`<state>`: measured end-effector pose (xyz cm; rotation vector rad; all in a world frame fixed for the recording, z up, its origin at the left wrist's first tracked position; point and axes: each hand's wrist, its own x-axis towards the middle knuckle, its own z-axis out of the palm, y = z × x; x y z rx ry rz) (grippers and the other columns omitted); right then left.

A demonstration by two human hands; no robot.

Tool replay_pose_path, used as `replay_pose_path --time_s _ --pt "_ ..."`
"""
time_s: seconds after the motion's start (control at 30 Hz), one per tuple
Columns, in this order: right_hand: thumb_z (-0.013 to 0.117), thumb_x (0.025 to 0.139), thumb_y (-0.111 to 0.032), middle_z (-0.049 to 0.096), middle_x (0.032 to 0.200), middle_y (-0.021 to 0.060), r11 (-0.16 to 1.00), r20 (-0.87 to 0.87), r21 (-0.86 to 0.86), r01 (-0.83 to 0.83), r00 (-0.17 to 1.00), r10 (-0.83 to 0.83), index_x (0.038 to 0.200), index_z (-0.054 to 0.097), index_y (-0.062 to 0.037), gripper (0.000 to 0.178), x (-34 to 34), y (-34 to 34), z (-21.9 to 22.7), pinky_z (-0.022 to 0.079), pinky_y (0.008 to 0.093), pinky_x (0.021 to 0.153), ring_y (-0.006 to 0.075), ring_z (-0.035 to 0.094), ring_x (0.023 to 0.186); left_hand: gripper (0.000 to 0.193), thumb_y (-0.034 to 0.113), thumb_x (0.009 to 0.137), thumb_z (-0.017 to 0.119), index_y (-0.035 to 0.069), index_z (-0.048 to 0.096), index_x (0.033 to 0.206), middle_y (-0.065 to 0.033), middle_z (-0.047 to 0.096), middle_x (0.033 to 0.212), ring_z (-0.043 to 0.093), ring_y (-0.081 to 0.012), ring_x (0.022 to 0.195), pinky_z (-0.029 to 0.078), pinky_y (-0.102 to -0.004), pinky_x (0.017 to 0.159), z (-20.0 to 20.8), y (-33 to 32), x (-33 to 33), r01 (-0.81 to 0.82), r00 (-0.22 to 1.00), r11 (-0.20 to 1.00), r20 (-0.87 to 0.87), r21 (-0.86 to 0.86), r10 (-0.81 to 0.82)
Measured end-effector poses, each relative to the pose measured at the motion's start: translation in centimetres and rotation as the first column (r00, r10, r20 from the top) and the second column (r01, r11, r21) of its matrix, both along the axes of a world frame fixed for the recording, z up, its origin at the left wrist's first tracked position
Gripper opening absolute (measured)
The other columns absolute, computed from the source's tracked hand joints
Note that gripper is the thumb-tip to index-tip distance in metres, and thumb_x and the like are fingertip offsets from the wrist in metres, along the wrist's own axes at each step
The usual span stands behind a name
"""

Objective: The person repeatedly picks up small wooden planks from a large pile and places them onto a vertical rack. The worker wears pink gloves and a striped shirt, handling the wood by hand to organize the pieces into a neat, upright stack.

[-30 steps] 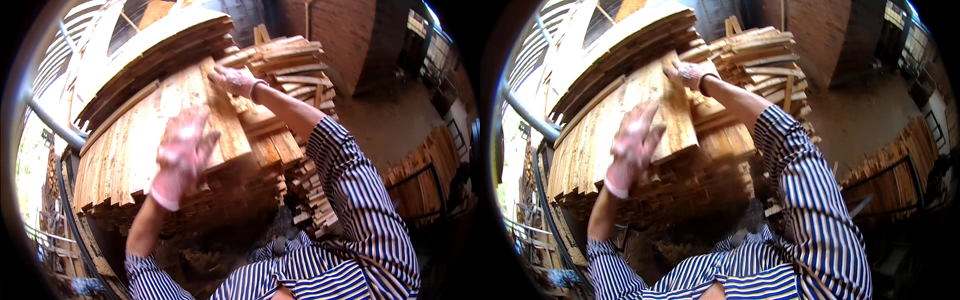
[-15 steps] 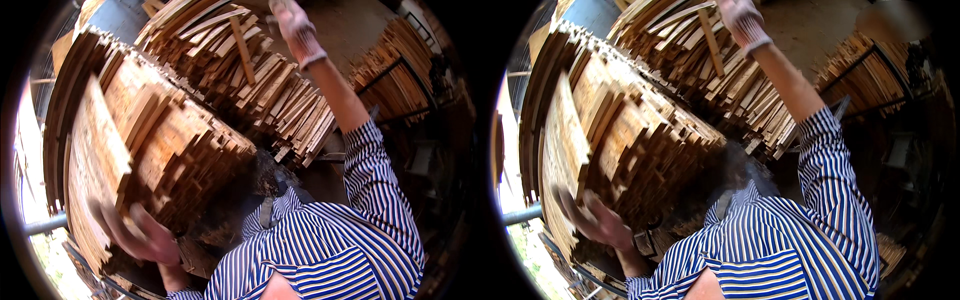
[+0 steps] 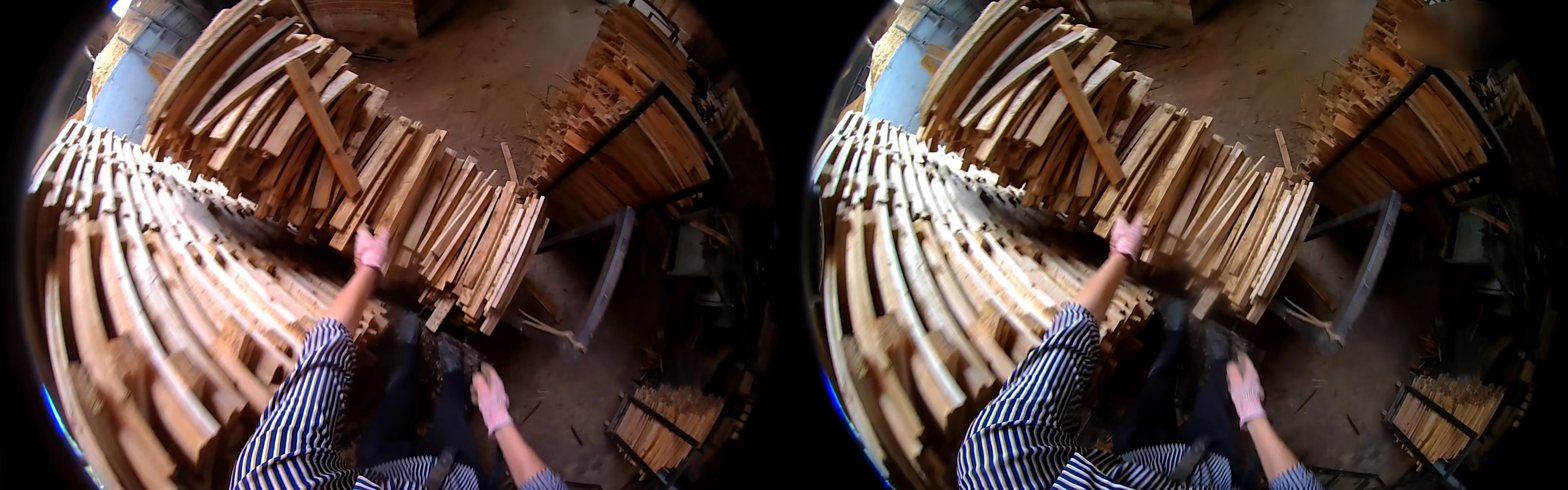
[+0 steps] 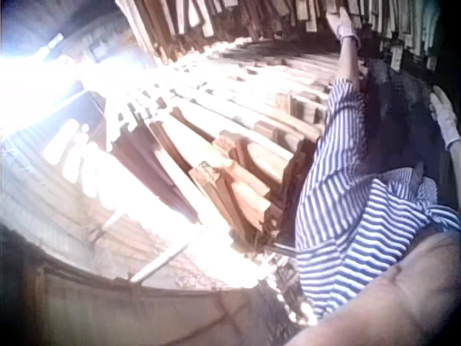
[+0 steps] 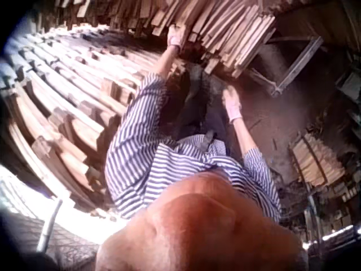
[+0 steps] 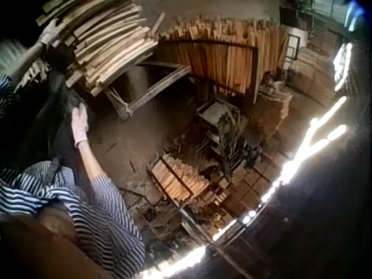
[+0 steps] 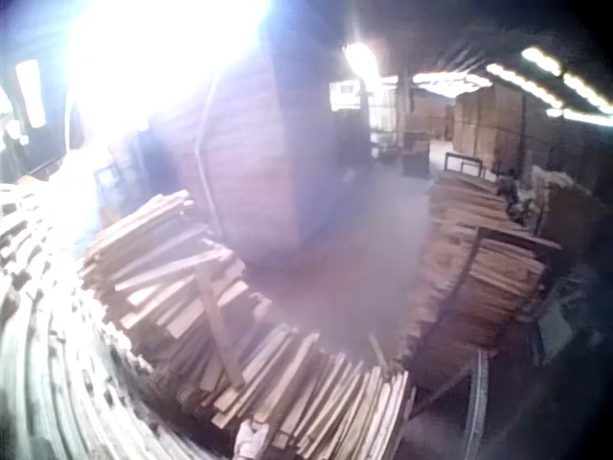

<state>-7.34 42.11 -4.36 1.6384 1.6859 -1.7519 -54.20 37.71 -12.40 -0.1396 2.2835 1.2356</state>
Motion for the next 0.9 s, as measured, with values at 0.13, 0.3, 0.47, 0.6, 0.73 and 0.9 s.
replay_pose_path --time_s 0.13,0.3,0.47,0.6,0.73,0.9 --pt "0.063 0.096 -0.024 0.064 0.129 0.0168 0.941 0.148 -0.126 0.315 0.944 -0.296 0.147 0.046 -0.0043 0.057 4.0 -3.6 -9.6 0.048 0.037 0.1 0.0243 0.063 0.113 0.083 0.045 0.088 0.072 -0.001 0.038 0.147 -0.0284 0.052 0.142 0.053 -0.0402 0.13 0.044 -0.0426 0.107 -3.7 4.3 -13.9 -0.096 0.942 0.962 -0.336 -0.254 0.005" --pt "0.061 0.098 -0.019 0.056 0.142 0.0196 0.997 -0.076 0.078 -0.004 0.997 0.01 0.145 0.048 -0.0002 0.052 -7.5 0.4 -13.5 0.039 0.0385 0.113 0.0289 0.053 0.131 0.07 0.046 0.08 0.081 0.001 0.055 0.129 -0.0176 0.07 0.116 0.069 -0.0315 0.097 0.054 -0.0419 0.082 -5.7 6.7 -25.3 -0.068 0.941 0.996 -0.335 -0.065 0.043" --pt "0.061 0.1 -0.022 0.045 0.152 0.0209 0.972 -0.409 0.209 -0.105 0.894 0.184 0.153 0.037 -0.0021 0.062 -28.0 6.7 -17.9 0.034 0.039 0.118 0.03 0.046 0.139 0.044 0.017 0.086 0.078 0.001 0.056 0.12 -0.0163 0.067 0.111 0.067 -0.0255 0.098 0.059 -0.0422 0.087 -7.1 4.7 -24.1 0.155 0.97 0.959 -0.223 0.237 -0.101" --pt "0.071 0.092 -0.032 0.054 0.135 0.0255 0.958 -0.813 -0.287 0.02 0.524 -0.254 0.157 0.024 -0.0037 0.085 -40.7 10.6 -21.3 0.053 0.0406 0.096 0.0322 0.056 0.122 0.057 0.023 0.086 0.078 0.005 0.048 0.13 -0.0146 0.062 0.117 0.064 -0.0253 0.107 0.059 -0.0374 0.091 -4.0 4.7 -10.6 0.468 0.865 0.806 -0.001 0.361 -0.502" --pt "0.078 0.086 -0.018 0.059 0.081 0.0065 0.911 -0.148 -0.305 0.279 0.931 -0.335 0.132 0.045 -0.0008 0.059 -44.2 11.4 -15.6 0.052 0.0267 0.045 0.0141 0.053 0.055 0.082 0.032 0.078 0.083 0.005 0.042 0.144 -0.0173 0.06 0.123 0.06 -0.0319 0.114 0.053 -0.0394 0.101 -1.1 3.7 -4.3 0.913 0.4 0.407 0.244 -0.023 -0.884" --pt "0.071 0.091 -0.013 0.068 0.102 0.0173 0.774 -0.081 -0.418 0.476 0.829 -0.553 0.13 0.046 0.0063 0.05 -37.9 10.6 -21.4 0.052 0.0266 0.044 0.0154 0.06 0.058 0.078 0.048 0.086 0.073 0.0 0.047 0.142 -0.024 0.055 0.136 0.053 -0.0382 0.126 0.044 -0.0441 0.108 -7.6 -2.5 -11.7 0.328 0.724 0.78 -0.389 -0.533 -0.57"
